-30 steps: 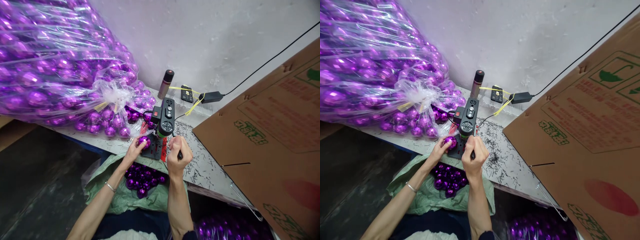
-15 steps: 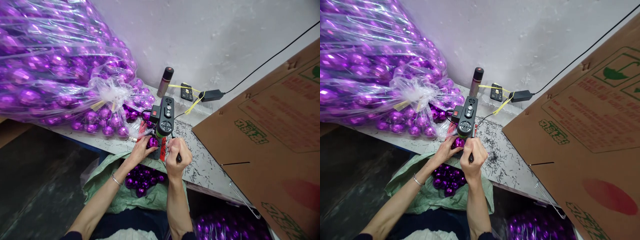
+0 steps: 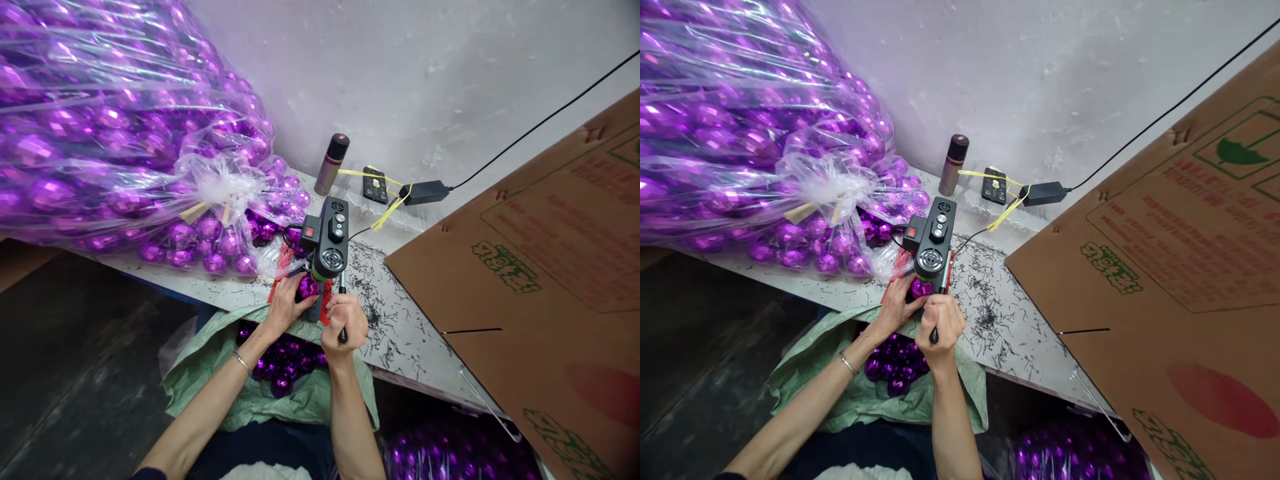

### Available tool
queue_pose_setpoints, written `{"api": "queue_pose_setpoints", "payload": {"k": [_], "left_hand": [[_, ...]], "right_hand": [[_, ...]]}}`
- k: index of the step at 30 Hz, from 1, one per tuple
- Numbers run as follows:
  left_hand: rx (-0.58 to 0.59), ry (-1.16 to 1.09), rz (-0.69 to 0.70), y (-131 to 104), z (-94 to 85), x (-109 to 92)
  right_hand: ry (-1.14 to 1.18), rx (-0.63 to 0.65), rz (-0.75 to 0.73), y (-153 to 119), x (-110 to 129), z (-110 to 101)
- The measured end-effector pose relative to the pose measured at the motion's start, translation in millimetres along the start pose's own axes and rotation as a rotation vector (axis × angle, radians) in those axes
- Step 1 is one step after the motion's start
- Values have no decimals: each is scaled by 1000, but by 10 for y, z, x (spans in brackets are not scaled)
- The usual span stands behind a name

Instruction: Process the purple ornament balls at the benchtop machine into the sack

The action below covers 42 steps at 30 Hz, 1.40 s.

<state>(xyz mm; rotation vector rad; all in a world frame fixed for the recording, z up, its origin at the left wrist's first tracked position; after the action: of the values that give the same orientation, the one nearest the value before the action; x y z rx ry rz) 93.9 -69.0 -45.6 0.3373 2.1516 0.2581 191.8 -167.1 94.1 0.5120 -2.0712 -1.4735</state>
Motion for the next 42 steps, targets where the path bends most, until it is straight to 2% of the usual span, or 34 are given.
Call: {"api": "queue_pose_setpoints", "payload": {"k": [7,14,24,30,37,40,42], "left_hand": [[-6,-9,13,1,7,-10],[7,-15,3,3,23,3],[-47,13,38,-7,31,7],[-25,9,29,7,48,12],[-5,-9,19,31,71,30],[9,-17,8,66,84,23],[27,-23,13,45,82,3]], "right_hand": [[-25,-73,-24,-266,-70,73],[-19,-100,-35,-316,-86,91],[-37,-109,-8,-436,-134,123],[26,-135,-6,-498,-189,150],[29,-119,-78,-480,-152,153],[33,-102,-75,-322,-84,101],[39,-95,-16,-122,-49,38]]}}
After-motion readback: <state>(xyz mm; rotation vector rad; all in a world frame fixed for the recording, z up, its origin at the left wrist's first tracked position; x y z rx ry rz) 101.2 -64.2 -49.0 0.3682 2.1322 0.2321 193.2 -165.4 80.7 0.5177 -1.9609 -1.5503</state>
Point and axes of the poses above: each hand's wrist, its own y-axis towards the middle knuckle, its own z-axis out of the palm, x = y × z, the point moved 7 cm from there along y, towards the middle knuckle, and after that the axes turned 13 degrees about -z, right-handed, at the moved point
